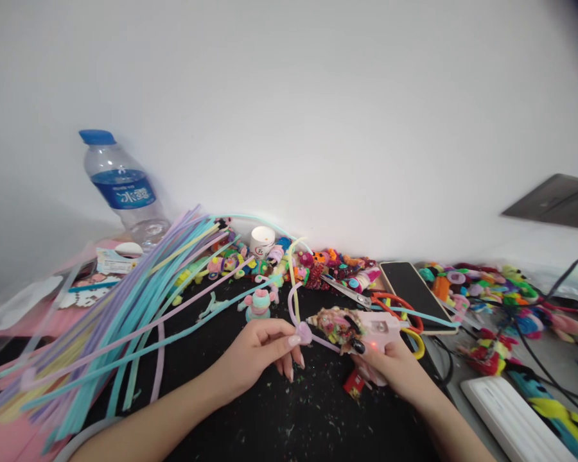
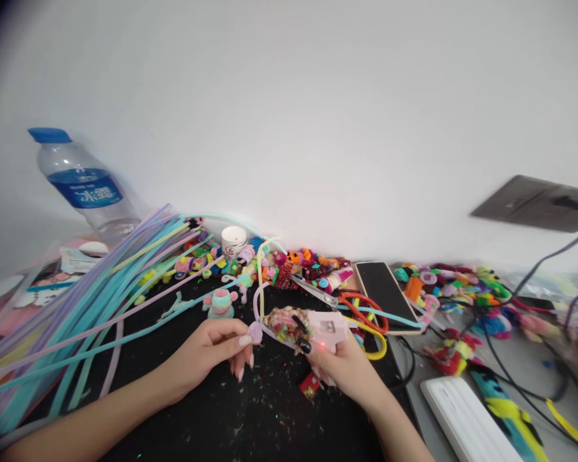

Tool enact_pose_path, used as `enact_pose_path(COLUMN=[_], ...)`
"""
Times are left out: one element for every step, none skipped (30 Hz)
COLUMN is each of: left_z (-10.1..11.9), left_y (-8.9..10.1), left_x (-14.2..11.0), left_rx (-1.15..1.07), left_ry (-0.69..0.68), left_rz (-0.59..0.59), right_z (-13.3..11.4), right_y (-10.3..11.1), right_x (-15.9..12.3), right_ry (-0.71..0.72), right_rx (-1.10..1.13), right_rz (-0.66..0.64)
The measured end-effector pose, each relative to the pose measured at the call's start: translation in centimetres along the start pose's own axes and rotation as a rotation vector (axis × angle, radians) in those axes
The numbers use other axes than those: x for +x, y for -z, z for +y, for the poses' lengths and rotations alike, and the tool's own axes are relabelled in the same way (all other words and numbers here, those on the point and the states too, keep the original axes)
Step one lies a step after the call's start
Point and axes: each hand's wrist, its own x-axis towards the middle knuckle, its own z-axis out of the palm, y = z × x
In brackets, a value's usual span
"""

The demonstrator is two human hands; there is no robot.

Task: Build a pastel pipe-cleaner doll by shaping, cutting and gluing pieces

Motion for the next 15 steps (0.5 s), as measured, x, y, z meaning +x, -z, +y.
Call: enact_pose_path(left_z=[0.01, 0.01, 0.02, 0.01, 0.01, 0.0, -0.01, -0.02, -0.02, -0.03, -0.03, -0.02, -0.01, 0.0, 0.02], left_y=[-0.01, -0.02, -0.03, -0.03, -0.03, -0.02, -0.02, -0.01, 0.0, 0.01, 0.02, 0.02, 0.03, 0.03, 0.04], left_x=[0.0, 0.0, -0.01, -0.02, -0.03, -0.04, -0.06, -0.08, -0.1, -0.12, -0.14, -0.16, -0.17, -0.18, -0.18], left_rx=[0.0, -0.001, -0.004, -0.006, -0.01, -0.014, -0.019, -0.024, -0.029, -0.033, -0.037, -0.039, -0.041, -0.042, -0.042], left_ry=[0.002, 0.005, 0.006, 0.004, 0.001, -0.001, -0.003, -0.003, -0.003, -0.002, -0.003, -0.004, -0.004, -0.003, -0.002], left_rz=[-0.004, -0.007, -0.009, -0.013, -0.017, -0.021, -0.025, -0.027, -0.029, -0.031, -0.033, -0.035, -0.037, -0.04, -0.04], right_z=[0.0, 0.02, 0.06, 0.11, 0.16, 0.2, 0.21, 0.2, 0.17, 0.11, 0.05, -0.01, -0.06, -0.08, -0.06], right_y=[-0.05, -0.07, -0.06, -0.03, 0.01, 0.04, 0.06, 0.06, 0.02, -0.03, -0.1, -0.17, -0.23, -0.27, -0.28], right_x=[0.0, 0.02, 0.05, 0.08, 0.1, 0.12, 0.11, 0.08, 0.03, -0.02, -0.07, -0.12, -0.14, -0.14, -0.12], right_ry=[0.008, 0.014, 0.017, 0.018, 0.016, 0.014, 0.011, 0.009, 0.008, 0.008, 0.011, 0.013, 0.014, 0.016, 0.018], right_rx=[0.003, 0.007, 0.012, 0.017, 0.022, 0.025, 0.028, 0.027, 0.026, 0.027, 0.031, 0.037, 0.043, 0.047, 0.047], right_rz=[0.009, 0.006, -0.004, -0.015, -0.03, -0.043, -0.047, -0.04, -0.026, -0.014, -0.001, 0.01, 0.011, 0.007, 0.001])
